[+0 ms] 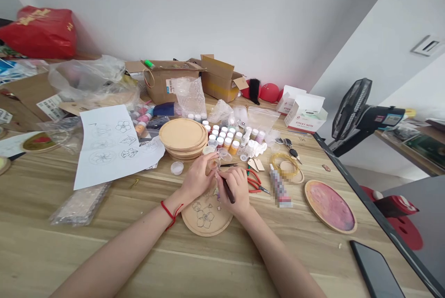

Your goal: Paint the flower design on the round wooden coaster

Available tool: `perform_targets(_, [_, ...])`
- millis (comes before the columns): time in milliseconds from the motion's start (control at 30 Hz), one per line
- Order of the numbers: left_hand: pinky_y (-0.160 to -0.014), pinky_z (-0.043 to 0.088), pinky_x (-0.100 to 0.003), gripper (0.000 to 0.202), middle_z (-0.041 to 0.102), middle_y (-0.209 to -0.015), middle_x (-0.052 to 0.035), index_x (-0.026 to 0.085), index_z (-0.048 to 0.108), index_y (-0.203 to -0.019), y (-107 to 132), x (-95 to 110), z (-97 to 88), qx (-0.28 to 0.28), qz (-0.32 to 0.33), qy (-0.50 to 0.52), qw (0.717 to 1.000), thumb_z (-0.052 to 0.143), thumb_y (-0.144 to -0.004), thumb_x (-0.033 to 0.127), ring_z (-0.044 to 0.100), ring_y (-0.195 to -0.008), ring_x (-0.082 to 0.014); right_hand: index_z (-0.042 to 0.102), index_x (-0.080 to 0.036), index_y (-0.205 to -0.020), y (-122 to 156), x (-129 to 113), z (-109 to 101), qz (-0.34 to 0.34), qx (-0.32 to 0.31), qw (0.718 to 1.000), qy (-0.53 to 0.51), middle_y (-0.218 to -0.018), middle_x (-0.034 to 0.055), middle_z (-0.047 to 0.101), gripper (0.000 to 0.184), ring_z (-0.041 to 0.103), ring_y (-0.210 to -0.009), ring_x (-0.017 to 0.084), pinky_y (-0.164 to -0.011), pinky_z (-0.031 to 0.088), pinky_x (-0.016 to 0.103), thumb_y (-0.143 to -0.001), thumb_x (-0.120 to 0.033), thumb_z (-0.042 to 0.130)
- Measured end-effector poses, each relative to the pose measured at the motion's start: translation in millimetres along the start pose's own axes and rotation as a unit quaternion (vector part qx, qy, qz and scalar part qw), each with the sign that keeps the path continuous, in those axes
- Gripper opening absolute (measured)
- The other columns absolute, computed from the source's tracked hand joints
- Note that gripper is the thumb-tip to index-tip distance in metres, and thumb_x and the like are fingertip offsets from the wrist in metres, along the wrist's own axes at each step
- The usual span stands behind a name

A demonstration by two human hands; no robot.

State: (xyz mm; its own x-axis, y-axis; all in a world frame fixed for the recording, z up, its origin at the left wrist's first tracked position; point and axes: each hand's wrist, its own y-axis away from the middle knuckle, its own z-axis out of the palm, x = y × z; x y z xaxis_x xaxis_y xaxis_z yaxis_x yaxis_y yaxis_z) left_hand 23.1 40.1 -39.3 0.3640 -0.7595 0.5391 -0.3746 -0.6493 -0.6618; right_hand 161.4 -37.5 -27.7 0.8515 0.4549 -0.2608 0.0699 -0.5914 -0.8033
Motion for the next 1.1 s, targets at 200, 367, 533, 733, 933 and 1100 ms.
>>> perform_targets(200, [-0.102, 0.052, -0.045, 0.045, 0.067, -0.126, -0.0083, 0.022, 0.048, -0.129, -2, 1, -1.6, -0.007, -0.028, 0.015, 0.999, 0.057, -0.086, 0.013, 0.063, -0.119, -0.0243, 0.06, -0.021, -0.089, -2, -2, 0, 0.1, 0.015, 0.987, -0.128, -0.078, 0.0032, 0.065, 0.013, 0.061, -0.07, 0.017, -0.063, 0.048, 0.031, -0.098, -0.025, 0.05])
perform_targets(367, [-0.101, 0.053, -0.043, 0.04, 0.067, -0.124, -0.008, 0.023, 0.049, -0.128, -2, 1, 0.0, -0.005, -0.032, 0.02, 0.999, 0.06, -0.09, 0.022, 0.064, -0.117, -0.0237, 0.057, -0.022, -0.082, -1, 5, 1, 0.083, 0.021, 0.995, -0.059, -0.072, 0.0023, 0.062, 0.017, 0.058, -0.068, 0.018, -0.066, 0.045, 0.034, -0.097, -0.023, 0.05])
perform_targets(533, [-0.101, 0.052, -0.044, 0.038, 0.068, -0.123, -0.0091, 0.022, 0.049, -0.13, -1, -2, 1.0, -0.006, -0.01, 0.025, 1.0, 0.057, -0.093, 0.025, 0.065, -0.116, -0.0237, 0.059, -0.021, -0.094, -3, 1, -1, -0.012, -0.004, 1.0, -0.008, -0.078, 0.005, 0.065, 0.007, 0.058, -0.082, 0.022, -0.079, 0.046, 0.041, -0.093, -0.016, 0.053])
perform_targets(733, [-0.102, 0.052, -0.043, 0.042, 0.067, -0.126, -0.0083, 0.023, 0.049, -0.131, 0, -1, -1.5, -0.009, -0.013, 0.037, 0.999, 0.058, -0.09, 0.018, 0.063, -0.119, -0.0233, 0.06, -0.021, -0.091, -8, -4, -4, 0.09, -0.008, 0.984, -0.155, -0.084, 0.0048, 0.066, 0.01, 0.06, -0.079, 0.019, -0.071, 0.048, 0.034, -0.097, -0.02, 0.052])
perform_targets(933, [-0.101, 0.052, -0.041, 0.039, 0.067, -0.124, -0.0081, 0.023, 0.049, -0.13, 0, 1, -0.4, 0.002, -0.01, 0.036, 0.999, 0.059, -0.092, 0.022, 0.064, -0.117, -0.0221, 0.059, -0.022, -0.092, -5, 6, -2, 0.07, 0.001, 0.996, -0.056, -0.082, 0.0047, 0.066, 0.011, 0.057, -0.076, 0.02, -0.071, 0.044, 0.037, -0.098, -0.021, 0.05])
perform_targets(1100, [-0.101, 0.052, -0.041, 0.041, 0.067, -0.125, -0.0085, 0.022, 0.048, -0.131, 0, 0, -0.8, -0.001, -0.011, 0.045, 0.999, 0.059, -0.091, 0.02, 0.064, -0.118, -0.0223, 0.059, -0.022, -0.093, -4, 4, -1, 0.003, -0.002, 1.0, -0.02, -0.082, 0.0043, 0.067, 0.005, 0.059, -0.08, 0.021, -0.077, 0.044, 0.039, -0.096, -0.019, 0.054])
